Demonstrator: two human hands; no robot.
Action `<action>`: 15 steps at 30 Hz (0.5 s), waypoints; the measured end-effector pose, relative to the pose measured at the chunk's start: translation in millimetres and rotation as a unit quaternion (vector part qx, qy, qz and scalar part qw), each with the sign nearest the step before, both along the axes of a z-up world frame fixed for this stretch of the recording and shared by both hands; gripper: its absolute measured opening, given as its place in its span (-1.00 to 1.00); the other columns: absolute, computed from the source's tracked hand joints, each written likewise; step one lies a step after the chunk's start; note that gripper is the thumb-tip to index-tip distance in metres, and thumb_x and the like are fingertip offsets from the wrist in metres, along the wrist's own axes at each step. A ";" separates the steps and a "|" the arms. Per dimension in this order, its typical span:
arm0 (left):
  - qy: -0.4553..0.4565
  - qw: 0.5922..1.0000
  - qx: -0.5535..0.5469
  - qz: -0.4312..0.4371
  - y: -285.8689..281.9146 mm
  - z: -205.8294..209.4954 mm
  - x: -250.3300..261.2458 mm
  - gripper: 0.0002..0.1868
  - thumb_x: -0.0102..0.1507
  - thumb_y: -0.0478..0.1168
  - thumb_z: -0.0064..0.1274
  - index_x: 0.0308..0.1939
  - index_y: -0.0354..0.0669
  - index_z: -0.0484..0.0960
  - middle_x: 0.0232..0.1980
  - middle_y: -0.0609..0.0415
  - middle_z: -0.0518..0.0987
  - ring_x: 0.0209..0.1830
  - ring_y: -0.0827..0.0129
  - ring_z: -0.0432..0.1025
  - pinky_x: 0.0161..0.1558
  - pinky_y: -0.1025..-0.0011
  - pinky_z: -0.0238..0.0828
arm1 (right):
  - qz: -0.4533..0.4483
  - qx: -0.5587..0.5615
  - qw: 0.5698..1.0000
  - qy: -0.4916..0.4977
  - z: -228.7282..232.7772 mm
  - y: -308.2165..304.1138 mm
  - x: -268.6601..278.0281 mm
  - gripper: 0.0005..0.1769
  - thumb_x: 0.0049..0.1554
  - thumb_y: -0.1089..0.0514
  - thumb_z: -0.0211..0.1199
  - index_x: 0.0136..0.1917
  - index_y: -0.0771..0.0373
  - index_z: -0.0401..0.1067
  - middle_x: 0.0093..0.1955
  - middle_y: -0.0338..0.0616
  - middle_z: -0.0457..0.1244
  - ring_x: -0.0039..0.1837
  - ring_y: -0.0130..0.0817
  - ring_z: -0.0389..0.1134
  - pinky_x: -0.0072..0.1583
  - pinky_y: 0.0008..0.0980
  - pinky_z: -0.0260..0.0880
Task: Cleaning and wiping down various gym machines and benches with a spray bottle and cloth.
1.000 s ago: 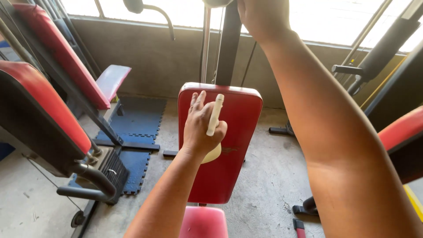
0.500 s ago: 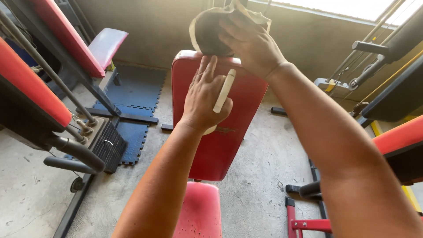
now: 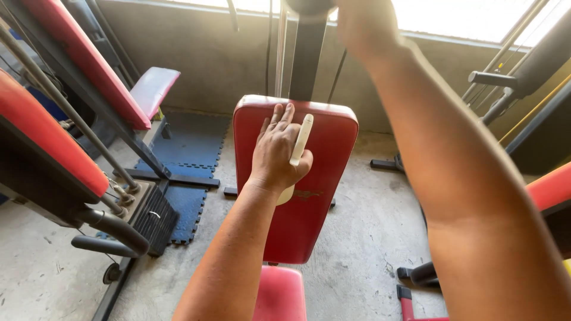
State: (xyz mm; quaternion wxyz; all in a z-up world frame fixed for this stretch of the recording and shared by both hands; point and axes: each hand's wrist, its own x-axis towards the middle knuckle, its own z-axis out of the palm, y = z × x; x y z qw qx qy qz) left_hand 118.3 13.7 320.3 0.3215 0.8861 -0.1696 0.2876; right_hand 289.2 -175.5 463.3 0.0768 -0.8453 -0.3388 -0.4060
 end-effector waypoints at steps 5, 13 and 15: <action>0.002 0.999 0.010 -0.039 18.5 2.3 4.2 -0.86 0.03 -0.28 0.03 -0.35 -0.20 0.58 0.50 -0.34 0.28 0.61 -0.02 0.00 0.52 0.16 -0.10 | 0.025 -0.117 0.982 -0.149 -35.6 15.3 -62.4 -0.64 0.09 0.35 0.17 0.15 0.18 0.54 0.36 -0.09 0.31 0.34 -0.06 0.27 0.19 0.05 0.32; 0.015 0.985 -0.158 -0.061 30.6 42.7 -33.8 -0.68 0.07 -0.31 0.00 -0.09 -0.22 0.59 -0.10 -0.05 0.62 -0.10 0.12 0.53 -0.01 0.26 0.47 | 0.103 0.114 0.957 0.247 -31.9 10.6 -95.8 -0.53 0.16 0.27 0.17 0.34 0.10 0.48 0.35 -0.13 0.34 0.28 -0.34 0.40 0.33 -0.40 0.44; 0.023 0.984 -0.172 -0.051 31.2 59.2 -36.1 -0.70 0.10 -0.29 0.01 -0.09 -0.21 0.61 -0.15 -0.05 0.63 -0.13 0.16 0.54 -0.03 0.29 0.49 | 0.091 0.326 0.888 0.312 -9.3 19.7 -81.0 -0.57 0.22 0.21 0.11 0.35 0.18 0.41 0.30 -0.09 0.34 0.25 -0.34 0.42 0.28 -0.37 0.49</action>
